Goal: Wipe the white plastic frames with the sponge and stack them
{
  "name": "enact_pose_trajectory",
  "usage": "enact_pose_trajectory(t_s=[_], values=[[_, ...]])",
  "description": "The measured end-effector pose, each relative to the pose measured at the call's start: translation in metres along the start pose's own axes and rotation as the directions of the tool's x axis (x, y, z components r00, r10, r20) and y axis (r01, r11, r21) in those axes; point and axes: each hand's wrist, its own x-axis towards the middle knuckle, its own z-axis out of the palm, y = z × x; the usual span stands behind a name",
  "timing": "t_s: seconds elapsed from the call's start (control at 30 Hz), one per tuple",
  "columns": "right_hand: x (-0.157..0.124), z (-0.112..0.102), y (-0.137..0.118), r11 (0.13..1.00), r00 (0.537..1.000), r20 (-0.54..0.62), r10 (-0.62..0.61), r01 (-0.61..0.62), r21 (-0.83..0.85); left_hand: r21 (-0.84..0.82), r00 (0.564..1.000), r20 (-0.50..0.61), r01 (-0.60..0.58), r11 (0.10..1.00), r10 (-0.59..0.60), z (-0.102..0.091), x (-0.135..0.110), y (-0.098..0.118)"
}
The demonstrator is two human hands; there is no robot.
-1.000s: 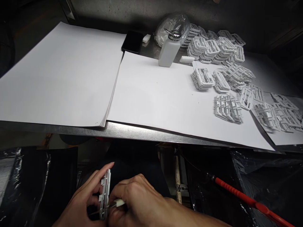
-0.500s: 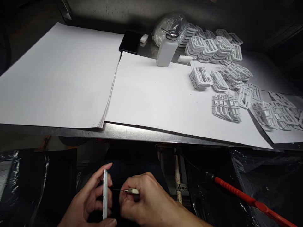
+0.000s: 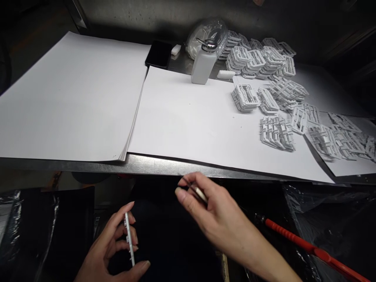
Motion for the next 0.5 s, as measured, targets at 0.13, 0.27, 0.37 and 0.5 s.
enact_pose_trajectory(t_s=[0.13,0.27,0.37,0.5], values=[[0.020,-0.027,-0.012,0.981,0.992,-0.123,-0.041,0.017,-0.193,-0.017,0.999,-0.006,-0.039,0.999,0.039,0.001,-0.002,0.000],[0.053,-0.032,-0.014,0.930,0.965,-0.232,-0.126,0.033,-0.367,-0.301,0.978,0.202,0.108,0.947,-0.048,-0.001,0.002,0.005],[0.078,-0.024,-0.013,0.871,0.920,-0.304,-0.247,0.073,-0.486,-0.433,0.935,0.349,0.213,0.876,-0.054,-0.004,0.006,0.011],[0.100,-0.015,-0.016,0.794,0.890,-0.322,-0.321,0.068,-0.604,-0.474,0.905,0.424,0.254,0.843,-0.034,-0.007,0.009,0.013]])
